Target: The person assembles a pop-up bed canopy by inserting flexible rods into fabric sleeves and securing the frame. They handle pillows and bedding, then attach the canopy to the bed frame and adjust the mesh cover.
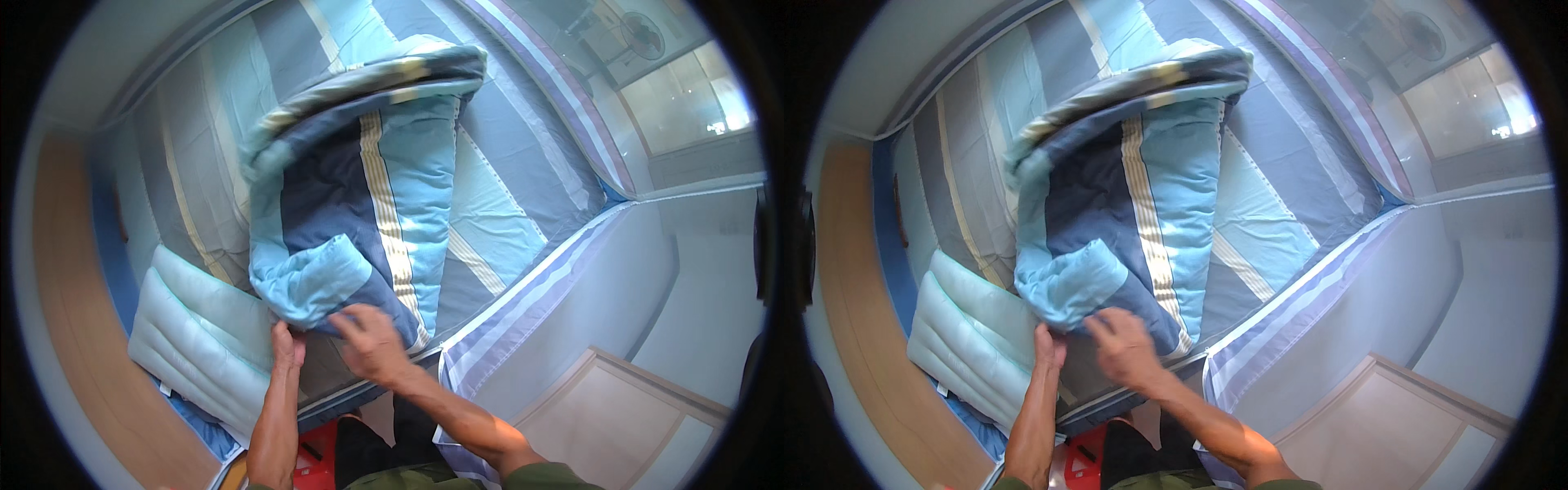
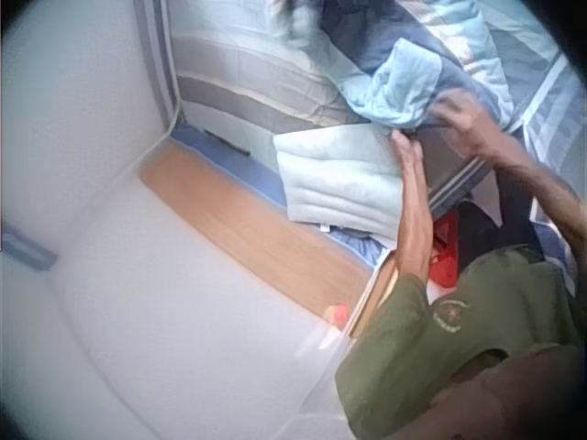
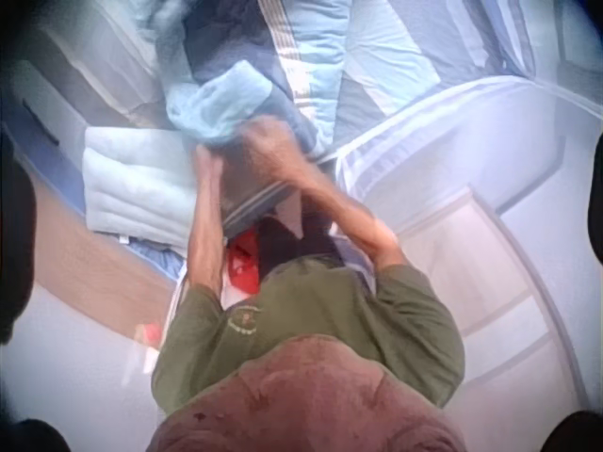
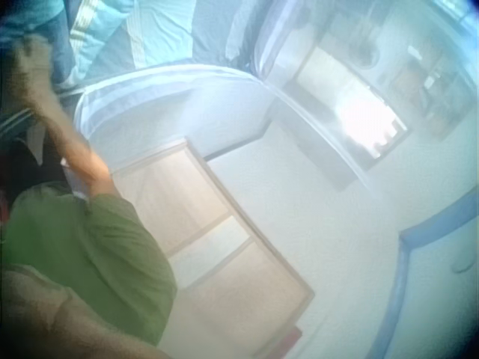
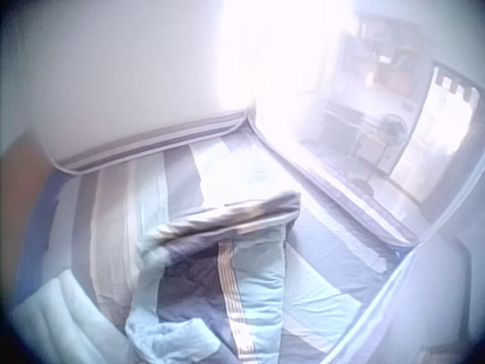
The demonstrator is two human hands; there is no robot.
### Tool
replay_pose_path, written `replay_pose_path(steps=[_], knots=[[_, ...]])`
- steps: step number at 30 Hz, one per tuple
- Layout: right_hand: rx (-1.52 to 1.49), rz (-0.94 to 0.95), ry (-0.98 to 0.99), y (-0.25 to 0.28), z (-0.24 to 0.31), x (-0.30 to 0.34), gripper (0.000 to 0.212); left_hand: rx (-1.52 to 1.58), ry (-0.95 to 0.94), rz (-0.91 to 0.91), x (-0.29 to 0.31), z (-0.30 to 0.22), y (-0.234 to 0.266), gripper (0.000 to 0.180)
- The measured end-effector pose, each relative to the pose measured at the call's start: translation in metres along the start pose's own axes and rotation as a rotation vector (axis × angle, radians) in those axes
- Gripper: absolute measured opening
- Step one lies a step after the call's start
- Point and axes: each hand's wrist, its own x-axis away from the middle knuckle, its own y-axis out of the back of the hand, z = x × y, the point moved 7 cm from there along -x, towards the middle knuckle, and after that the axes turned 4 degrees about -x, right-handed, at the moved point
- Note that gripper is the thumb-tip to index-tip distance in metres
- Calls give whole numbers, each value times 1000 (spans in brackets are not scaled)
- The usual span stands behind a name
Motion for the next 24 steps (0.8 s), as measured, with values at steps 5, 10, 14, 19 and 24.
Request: replay_pose_path(steps=[5, 10, 14, 19, 24], knots=[[276, 115, -409, 17, -117, 83, 112, 99, 124, 127, 5, -18, -13, 87], [-392, -358, -1077, -31, -311, 178, 119, -464, 22, -38, -21, -12, -51, 102], [-280, -189, -1195, -63, -297, 157, 106, -521, -103, -344, -49, -1, -6, 93], [-364, 232, -1071, -69, -262, 157, 89, -423, -325, -233, -12, -32, 15, 70], [-550, 717, -555, -24, -61, 164, 76, -370, -173, -120, 120, -125, 58, 54]])
